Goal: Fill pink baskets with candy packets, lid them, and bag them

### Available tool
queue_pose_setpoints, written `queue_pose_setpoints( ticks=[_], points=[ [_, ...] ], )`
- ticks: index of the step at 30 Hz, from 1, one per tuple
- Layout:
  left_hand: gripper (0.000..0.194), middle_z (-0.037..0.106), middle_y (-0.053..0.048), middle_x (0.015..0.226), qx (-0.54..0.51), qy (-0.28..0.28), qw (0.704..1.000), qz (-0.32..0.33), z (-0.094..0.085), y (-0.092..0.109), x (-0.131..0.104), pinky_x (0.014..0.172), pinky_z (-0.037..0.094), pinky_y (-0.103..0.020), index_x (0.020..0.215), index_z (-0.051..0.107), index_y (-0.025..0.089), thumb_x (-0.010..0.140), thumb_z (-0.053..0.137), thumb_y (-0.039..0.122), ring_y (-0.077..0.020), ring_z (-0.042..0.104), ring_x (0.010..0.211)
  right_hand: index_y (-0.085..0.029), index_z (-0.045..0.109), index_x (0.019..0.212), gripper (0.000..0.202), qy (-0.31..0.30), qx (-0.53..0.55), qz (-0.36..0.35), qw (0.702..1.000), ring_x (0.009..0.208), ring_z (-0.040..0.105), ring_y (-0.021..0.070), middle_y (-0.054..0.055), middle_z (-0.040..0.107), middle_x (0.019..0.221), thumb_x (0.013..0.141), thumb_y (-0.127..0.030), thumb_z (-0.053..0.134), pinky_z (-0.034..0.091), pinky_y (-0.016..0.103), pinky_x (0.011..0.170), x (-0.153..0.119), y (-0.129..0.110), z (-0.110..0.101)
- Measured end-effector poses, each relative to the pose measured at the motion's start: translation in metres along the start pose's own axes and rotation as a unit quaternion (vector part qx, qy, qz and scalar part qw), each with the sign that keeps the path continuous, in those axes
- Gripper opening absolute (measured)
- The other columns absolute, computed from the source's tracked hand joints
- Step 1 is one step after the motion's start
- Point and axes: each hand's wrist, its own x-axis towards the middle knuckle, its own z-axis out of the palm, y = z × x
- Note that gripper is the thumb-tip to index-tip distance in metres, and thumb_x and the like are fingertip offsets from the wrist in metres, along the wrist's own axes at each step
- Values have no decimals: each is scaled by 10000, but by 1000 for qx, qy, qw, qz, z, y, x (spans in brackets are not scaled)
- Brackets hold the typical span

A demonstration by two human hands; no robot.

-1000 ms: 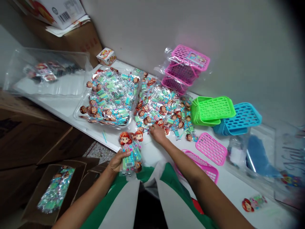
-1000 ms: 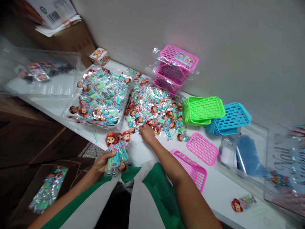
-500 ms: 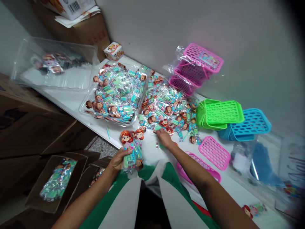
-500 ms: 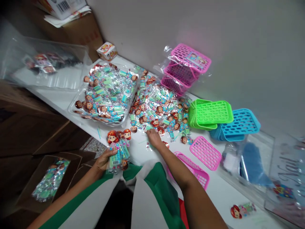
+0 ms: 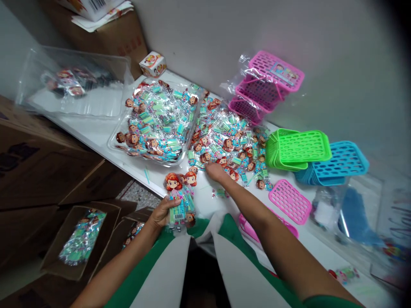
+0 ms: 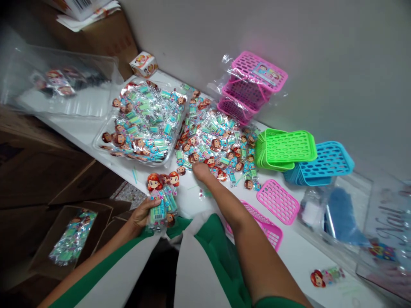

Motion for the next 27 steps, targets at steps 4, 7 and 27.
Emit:
queue_pose_setpoints(
  ticks=[4,7,27],
  points=[
    [345,734,-149,879,5,2,1000,-17,-4,1,7,715,584,-385,1016,642,63,685,714,126,-271,711,733,-69,562,1098,273,-35,-13,-40,998,935,623,233,194,609,1081,907,-114,373,490,296,743,-37,-6,18],
    [343,737,-139,857,17,-1,1000,-23,-1,2,13,688,588,-365,993,654,69,664,732,131,-264,711,717,-77,583,1058,250,-59,-10,-72,996,927,632,231,178,627,1047,894,-115,398,496,301,749,-51,-20,33],
    [333,740,-132,852,60,-34,997,-44,20,-2,22,720,591,-352,1034,657,79,708,708,124,-263,715,738,-32,587,1117,473,-5,191,398,897,829,672,203,188,687,960,965,-237,188,452,218,618,-128,130,54]
  ],
)
